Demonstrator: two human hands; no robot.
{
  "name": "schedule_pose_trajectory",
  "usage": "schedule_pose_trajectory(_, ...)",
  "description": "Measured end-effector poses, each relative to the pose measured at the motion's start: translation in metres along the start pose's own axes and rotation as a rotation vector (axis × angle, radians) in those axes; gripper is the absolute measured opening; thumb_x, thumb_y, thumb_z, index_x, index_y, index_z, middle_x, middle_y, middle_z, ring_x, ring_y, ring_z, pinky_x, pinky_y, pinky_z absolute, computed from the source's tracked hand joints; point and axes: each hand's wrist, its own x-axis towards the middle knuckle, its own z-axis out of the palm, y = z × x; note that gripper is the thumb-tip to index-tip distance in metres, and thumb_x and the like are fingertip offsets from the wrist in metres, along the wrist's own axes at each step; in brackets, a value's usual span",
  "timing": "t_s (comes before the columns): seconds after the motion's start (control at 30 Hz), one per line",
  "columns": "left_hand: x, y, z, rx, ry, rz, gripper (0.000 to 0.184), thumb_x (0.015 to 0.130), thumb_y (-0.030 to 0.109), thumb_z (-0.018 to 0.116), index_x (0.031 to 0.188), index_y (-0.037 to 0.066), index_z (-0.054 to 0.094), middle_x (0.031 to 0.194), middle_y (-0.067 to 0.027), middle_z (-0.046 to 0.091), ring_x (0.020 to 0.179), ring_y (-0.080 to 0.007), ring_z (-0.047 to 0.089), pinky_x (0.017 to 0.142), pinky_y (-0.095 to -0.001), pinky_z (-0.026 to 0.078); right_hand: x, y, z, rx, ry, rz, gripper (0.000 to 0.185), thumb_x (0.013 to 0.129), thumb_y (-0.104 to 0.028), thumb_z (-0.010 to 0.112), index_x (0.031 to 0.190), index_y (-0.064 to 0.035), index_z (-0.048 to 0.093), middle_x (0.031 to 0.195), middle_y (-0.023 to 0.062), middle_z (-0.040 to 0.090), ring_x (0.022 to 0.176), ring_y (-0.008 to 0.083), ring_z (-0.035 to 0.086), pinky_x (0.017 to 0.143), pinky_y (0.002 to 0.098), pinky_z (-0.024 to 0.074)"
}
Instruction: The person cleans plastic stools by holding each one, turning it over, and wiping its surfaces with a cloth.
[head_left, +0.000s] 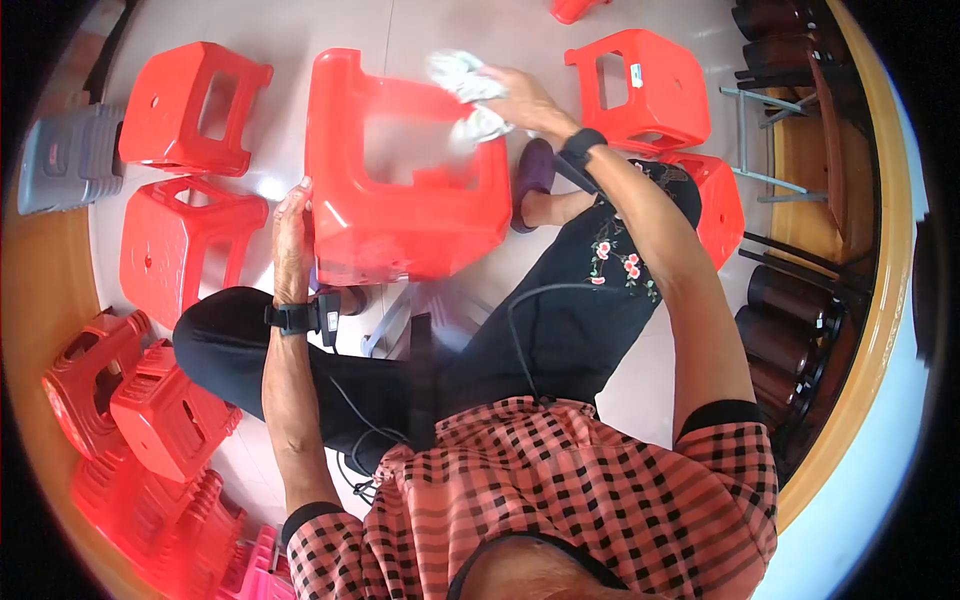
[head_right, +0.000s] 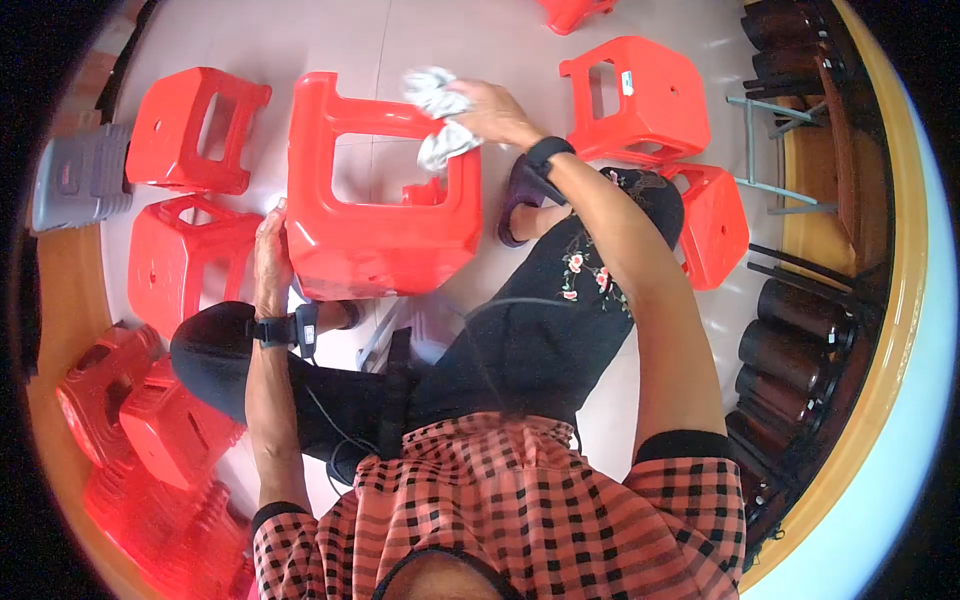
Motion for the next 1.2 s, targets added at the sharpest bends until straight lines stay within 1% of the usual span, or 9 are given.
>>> schedule_pose_trajectory(0.1,-0.001,0.002,0.0,0.036,-0.003,0.026,0.028,0.096,0.027,0.055,0.108,0.002,0.061,0.099,-0.0032,0.063,0.09,-0.0108,0.058,0.08,-0.0284,0.049,-0.012,0.006,-0.009,0.037,0.136,0.192,0.053,0.078,-0.021,0.063,0.128,-0.0033,0.054,0.111,0.0205,0.065,0.1,0.0297,0.065,0.087,0.0367,0.0507)
schedule_pose_trajectory(0.23,0.01,-0.007,-0.005,0.023,-0.04,0.069,0.029,0.096,0.027,0.053,0.108,0.001,0.061,0.099,-0.0046,0.063,0.088,-0.0122,0.06,0.081,-0.0292,0.049,-0.026,-0.058,-0.019,0.076,0.036,0.204,0.053,0.079,-0.018,0.064,0.128,0.0006,0.053,0.107,0.0221,0.066,0.093,0.0276,0.067,0.083,0.0358,0.0519)
schedule_pose_trajectory(0.4,0.013,-0.007,-0.003,0.117,-0.042,0.093,0.028,0.096,0.026,0.053,0.106,0.001,0.061,0.102,-0.0048,0.062,0.091,-0.0125,0.059,0.082,-0.0298,0.049,-0.035,-0.135,0.018,0.282,0.174,-0.27,0.046,0.077,-0.016,0.067,0.119,0.0012,0.056,0.099,0.0176,0.066,0.089,0.0295,0.066,0.081,0.0383,0.0522)
schedule_pose_trajectory(0.5,0.019,-0.016,-0.008,0.033,0.006,0.106,0.03,0.095,0.027,0.052,0.11,0.002,0.057,0.104,-0.0055,0.062,0.093,-0.0142,0.059,0.082,-0.0312,0.05,-0.036,-0.182,0.045,0.209,0.005,-0.542,0.039,0.073,-0.012,0.066,0.111,-0.0039,0.059,0.098,0.0146,0.064,0.087,0.0325,0.064,0.08,0.0424,0.0526)
schedule_pose_trajectory(0.63,0.053,-0.05,-0.085,0.319,-0.046,0.281,0.044,0.1,0.03,0.043,0.132,0.0,0.044,0.116,-0.0106,0.062,0.105,-0.0203,0.061,0.092,-0.0355,0.051,-0.05,-0.171,0.079,0.058,-0.174,-0.531,0.041,0.067,-0.001,0.062,0.107,-0.0108,0.06,0.094,0.014,0.059,0.082,0.0335,0.063,0.07,0.0464,0.0519)
schedule_pose_trajectory(0.67,0.049,-0.053,-0.09,0.427,-0.117,0.507,0.043,0.1,0.03,0.044,0.131,0.0,0.046,0.116,-0.0104,0.062,0.105,-0.0204,0.061,0.092,-0.0351,0.051,-0.059,-0.166,0.071,0.045,-0.193,-0.492,0.043,0.067,0.001,0.062,0.108,-0.0112,0.06,0.093,0.0141,0.059,0.082,0.0332,0.062,0.068,0.0466,0.0516)
schedule_pose_trajectory(0.77,0.046,-0.039,-0.065,-0.104,0.094,0.055,0.04,0.098,0.031,0.051,0.125,0.001,0.054,0.117,-0.0095,0.062,0.104,-0.0178,0.061,0.093,-0.0342,0.049,-0.085,-0.138,0.029,-0.063,-0.173,-0.392,0.042,0.067,0.0,0.062,0.109,-0.0074,0.062,0.093,0.0132,0.059,0.081,0.0336,0.062,0.068,0.0426,0.0522)
schedule_pose_trajectory(1.0,0.035,-0.018,-0.037,-0.004,0.17,0.046,0.04,0.098,0.033,0.051,0.12,0.001,0.058,0.112,-0.0079,0.063,0.097,-0.0155,0.062,0.087,-0.0306,0.05,-0.101,-0.095,0.002,-0.046,-0.183,-0.34,0.034,0.066,0.001,0.065,0.099,-0.0043,0.062,0.09,0.0136,0.061,0.087,0.0342,0.062,0.073,0.041,0.0504)
schedule_pose_trajectory(1.2,0.039,-0.021,-0.034,0.29,0.104,-0.022,0.035,0.096,0.03,0.055,0.11,-0.001,0.064,0.098,-0.0063,0.067,0.084,-0.0119,0.062,0.077,-0.0283,0.051,-0.075,-0.157,0.106,0.152,-0.203,-0.57,0.028,0.068,-0.002,0.06,0.095,-0.0039,0.056,0.088,0.0175,0.059,0.079,0.0367,0.062,0.067,0.0466,0.0504)
